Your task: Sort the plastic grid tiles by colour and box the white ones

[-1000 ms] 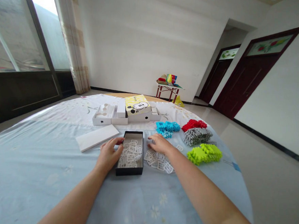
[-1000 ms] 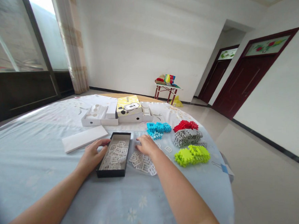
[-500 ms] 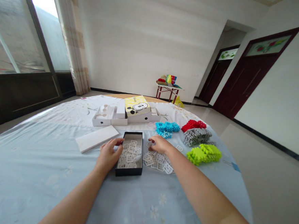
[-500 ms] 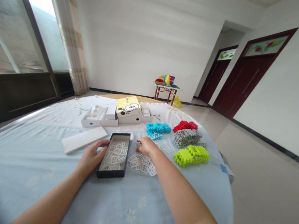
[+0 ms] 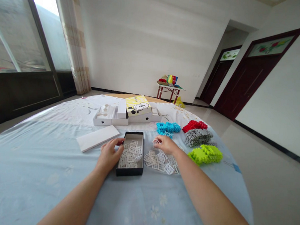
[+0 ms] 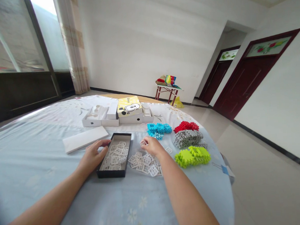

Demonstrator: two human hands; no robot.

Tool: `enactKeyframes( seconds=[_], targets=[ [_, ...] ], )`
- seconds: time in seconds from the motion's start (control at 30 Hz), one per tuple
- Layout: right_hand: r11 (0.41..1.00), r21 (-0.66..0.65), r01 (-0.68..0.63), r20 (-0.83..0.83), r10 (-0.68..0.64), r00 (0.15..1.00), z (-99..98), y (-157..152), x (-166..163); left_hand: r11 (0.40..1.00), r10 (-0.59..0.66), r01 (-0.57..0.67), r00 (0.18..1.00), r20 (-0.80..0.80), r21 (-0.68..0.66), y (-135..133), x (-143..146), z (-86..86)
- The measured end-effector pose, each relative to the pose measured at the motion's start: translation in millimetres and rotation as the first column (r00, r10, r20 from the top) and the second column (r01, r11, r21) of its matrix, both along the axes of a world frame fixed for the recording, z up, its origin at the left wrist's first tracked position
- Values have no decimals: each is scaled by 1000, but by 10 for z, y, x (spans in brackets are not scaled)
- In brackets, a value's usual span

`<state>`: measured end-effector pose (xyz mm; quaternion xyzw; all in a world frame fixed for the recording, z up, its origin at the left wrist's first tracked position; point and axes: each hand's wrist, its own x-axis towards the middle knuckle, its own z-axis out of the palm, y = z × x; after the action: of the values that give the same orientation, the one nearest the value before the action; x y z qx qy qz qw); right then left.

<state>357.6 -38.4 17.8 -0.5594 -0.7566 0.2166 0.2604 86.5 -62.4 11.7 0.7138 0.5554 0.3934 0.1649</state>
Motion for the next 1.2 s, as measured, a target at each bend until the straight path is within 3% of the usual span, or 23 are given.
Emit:
enactKeyframes(
  seconds=[0.1, 0.27, 0.43, 0.6, 0.83, 1.03, 1.2],
  targets=[
    [993, 88, 77, -150, -63, 987, 95, -12, -2, 1000, -1, 1, 1000, 5, 3, 1, 5, 3],
    [986, 165, 10, -391, 57, 919, 385, -54, -305, 1000, -4, 4, 1000, -7, 18, 17, 4, -24],
    [985, 143, -93, -412, 145, 900, 545, -176, -738, 1000, -16, 16, 1000, -15, 14, 15, -2, -18],
    [983, 119, -140, -334, 172, 927, 529, -261, -810, 1000, -11, 12, 1000, -21, 23, 8, -3, -4],
    [994, 93, -60, -57, 66, 996, 415, -373, -221, 1000, 1, -1, 1000, -30, 9, 18, -1, -15],
    [992, -70, -105, 263, 120, 957, 169, -545, 85, 1000, 7, -6, 1000, -24, 14, 28, -5, -34],
    [993, -71, -97, 338, 116, 934, 87, -543, 86, 1000, 7, -7, 999, -51, 11, 34, -27, -66]
  ],
)
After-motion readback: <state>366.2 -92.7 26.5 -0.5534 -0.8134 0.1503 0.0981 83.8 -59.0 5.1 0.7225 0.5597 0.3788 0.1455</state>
